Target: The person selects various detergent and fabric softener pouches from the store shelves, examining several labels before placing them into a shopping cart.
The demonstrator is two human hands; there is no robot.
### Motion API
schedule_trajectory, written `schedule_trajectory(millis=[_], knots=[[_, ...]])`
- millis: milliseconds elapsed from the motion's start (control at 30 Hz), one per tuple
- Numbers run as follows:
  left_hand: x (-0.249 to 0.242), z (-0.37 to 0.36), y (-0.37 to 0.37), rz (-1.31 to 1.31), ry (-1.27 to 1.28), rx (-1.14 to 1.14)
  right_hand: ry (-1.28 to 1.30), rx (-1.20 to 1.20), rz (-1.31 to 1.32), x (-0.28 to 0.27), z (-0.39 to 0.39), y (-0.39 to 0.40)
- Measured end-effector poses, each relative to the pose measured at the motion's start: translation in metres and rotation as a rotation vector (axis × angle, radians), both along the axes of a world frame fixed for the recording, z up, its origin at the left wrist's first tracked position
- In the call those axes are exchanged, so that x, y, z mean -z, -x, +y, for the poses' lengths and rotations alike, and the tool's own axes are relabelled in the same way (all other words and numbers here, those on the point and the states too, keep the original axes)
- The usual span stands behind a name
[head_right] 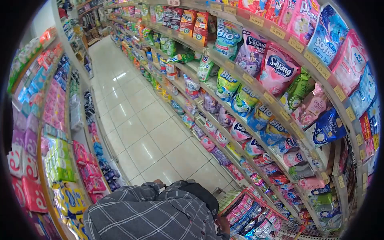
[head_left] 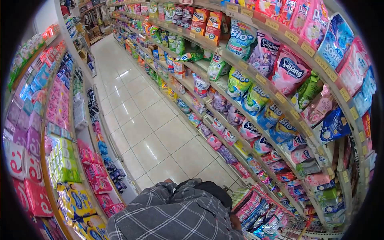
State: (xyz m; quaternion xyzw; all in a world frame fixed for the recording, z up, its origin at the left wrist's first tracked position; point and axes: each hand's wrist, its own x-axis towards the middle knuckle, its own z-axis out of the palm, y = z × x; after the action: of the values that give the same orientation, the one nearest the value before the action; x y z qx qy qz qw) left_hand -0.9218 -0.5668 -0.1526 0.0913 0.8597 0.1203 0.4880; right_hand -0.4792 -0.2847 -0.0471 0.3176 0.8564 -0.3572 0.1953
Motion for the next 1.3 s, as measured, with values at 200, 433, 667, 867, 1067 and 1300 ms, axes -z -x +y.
schedule_trajectory(millis=[200,433,667,867,1067,1300], knots=[[-0.020,0.078,0.075,0.154,-0.050,0.089,0.223,0.928,-0.011,0.082,0.040,0.014],[-0.027,0.161,0.146,0.133,-0.361,0.298,-0.556,-0.200,-0.362,0.085,0.040,0.027],[-0.001,0.206,0.136,0.091,-0.445,0.476,-0.263,0.038,-0.238,0.065,0.042,0.026],[0.048,0.198,0.150,0.124,-0.402,0.604,-0.288,0.461,-0.352,0.064,0.044,0.054],[0.022,0.165,0.164,0.089,-0.235,0.449,-0.320,0.587,-0.358,0.067,0.046,0.063],[-0.012,0.139,0.174,0.098,-0.183,0.346,-0.327,0.673,-0.345,0.068,0.045,0.067]])
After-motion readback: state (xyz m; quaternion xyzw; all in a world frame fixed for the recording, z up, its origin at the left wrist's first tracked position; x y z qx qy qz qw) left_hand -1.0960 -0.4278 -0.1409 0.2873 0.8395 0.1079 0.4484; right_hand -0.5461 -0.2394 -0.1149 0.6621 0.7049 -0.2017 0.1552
